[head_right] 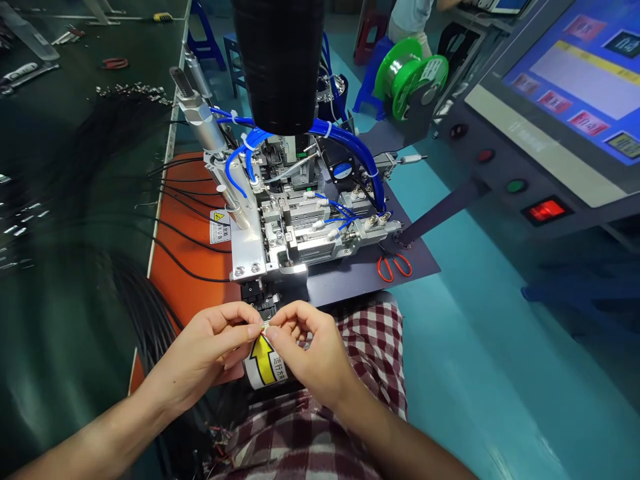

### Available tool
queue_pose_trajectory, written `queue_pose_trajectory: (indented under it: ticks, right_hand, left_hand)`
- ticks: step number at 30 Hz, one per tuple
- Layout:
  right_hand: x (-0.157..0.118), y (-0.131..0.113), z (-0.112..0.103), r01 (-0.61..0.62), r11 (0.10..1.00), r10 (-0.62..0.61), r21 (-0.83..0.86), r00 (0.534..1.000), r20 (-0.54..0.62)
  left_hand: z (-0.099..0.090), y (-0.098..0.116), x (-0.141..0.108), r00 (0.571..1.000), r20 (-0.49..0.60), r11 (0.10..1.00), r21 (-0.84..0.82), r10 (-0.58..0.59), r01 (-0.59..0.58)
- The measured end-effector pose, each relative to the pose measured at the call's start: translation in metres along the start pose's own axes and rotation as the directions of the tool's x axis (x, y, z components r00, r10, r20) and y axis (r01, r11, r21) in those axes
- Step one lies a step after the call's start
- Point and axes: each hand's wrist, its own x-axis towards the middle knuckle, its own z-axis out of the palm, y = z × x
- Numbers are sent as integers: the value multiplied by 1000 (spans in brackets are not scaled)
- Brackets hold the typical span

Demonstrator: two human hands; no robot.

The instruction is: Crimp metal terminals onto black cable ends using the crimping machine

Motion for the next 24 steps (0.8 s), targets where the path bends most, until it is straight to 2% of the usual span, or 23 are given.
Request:
queue_pose_trajectory:
  ticks: [9, 24]
  right_hand:
    - [1, -1, 6, -60, 992, 61, 114, 998, -8]
    - [3, 3, 7, -90, 976, 92, 197, 996, -2]
  left_hand:
    - [1, 1, 1, 1000, -17, 1000, 13, 8, -7]
    - [1, -2, 2, 999, -21, 998, 35, 45, -44]
